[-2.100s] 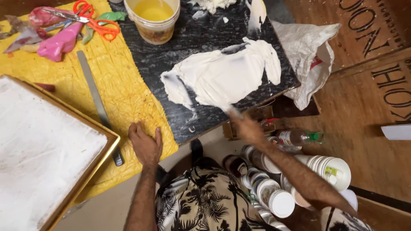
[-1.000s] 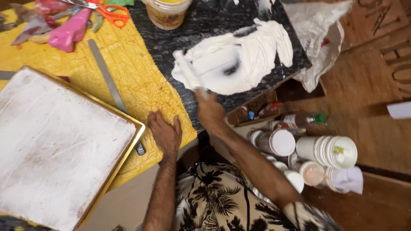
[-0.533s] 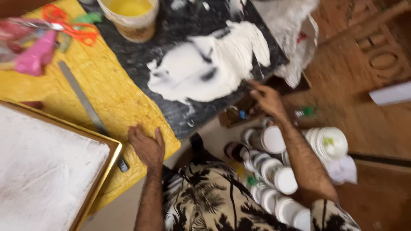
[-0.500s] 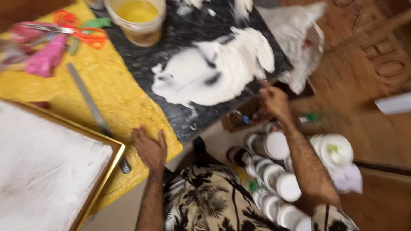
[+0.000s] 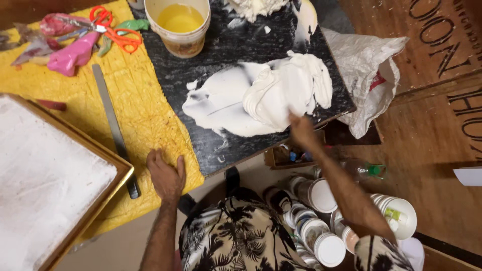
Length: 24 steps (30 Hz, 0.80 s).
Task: The person uses a putty knife to scoop a white compound from a black board and spread it onto a rectangular wooden frame. The person repeatedly scoops and spreads the compound to cover the surface of the frame.
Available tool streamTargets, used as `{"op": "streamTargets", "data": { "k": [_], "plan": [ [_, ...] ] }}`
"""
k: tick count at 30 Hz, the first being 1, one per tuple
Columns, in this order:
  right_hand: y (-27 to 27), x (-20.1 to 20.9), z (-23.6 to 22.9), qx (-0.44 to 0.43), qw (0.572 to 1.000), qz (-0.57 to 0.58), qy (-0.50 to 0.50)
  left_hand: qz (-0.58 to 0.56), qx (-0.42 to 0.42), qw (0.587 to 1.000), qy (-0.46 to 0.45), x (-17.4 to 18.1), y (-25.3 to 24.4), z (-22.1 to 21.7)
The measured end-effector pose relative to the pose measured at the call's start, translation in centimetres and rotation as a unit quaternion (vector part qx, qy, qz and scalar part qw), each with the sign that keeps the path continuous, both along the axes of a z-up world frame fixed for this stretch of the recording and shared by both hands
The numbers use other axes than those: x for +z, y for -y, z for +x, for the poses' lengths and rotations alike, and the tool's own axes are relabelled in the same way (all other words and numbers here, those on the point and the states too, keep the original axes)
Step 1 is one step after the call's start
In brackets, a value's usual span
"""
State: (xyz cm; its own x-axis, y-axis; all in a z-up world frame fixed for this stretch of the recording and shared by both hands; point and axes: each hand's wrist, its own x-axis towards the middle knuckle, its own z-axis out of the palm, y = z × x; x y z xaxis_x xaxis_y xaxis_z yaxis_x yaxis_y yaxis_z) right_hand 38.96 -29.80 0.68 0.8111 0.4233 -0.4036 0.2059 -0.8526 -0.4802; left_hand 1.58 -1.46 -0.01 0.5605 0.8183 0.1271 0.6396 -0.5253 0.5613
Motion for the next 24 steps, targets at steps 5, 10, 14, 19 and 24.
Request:
{"op": "streamTargets", "data": {
  "k": [5,10,14,19,24],
  "plan": [
    [5.2,2.0,-6.4,0.300,0.917,-0.205,0.166,0.006,0.007,1.000,0.000,-0.2,-0.2,-0.1],
    [0.7,1.8,-0.8,0.093,0.983,0.032,0.154,-0.010,0.002,1.000,-0.020,-0.1,-0.1,-0.3],
    [-2.6,-3.3,-11.5,0.193,0.977,0.081,0.037,-0.006,0.005,1.000,0.008,0.0,-0.2,-0.5],
    [5.0,-0.5,-8.1,0.181,0.916,-0.246,0.259,-0.005,-0.009,1.000,-0.005,-0.1,-0.2,-0.9],
    [-7.5,-2.6,-9.0,0.025,0.994,0.091,0.047,0.011,-0.027,1.000,0.006,-1.0,-0.8,-0.9]
  ]
}}
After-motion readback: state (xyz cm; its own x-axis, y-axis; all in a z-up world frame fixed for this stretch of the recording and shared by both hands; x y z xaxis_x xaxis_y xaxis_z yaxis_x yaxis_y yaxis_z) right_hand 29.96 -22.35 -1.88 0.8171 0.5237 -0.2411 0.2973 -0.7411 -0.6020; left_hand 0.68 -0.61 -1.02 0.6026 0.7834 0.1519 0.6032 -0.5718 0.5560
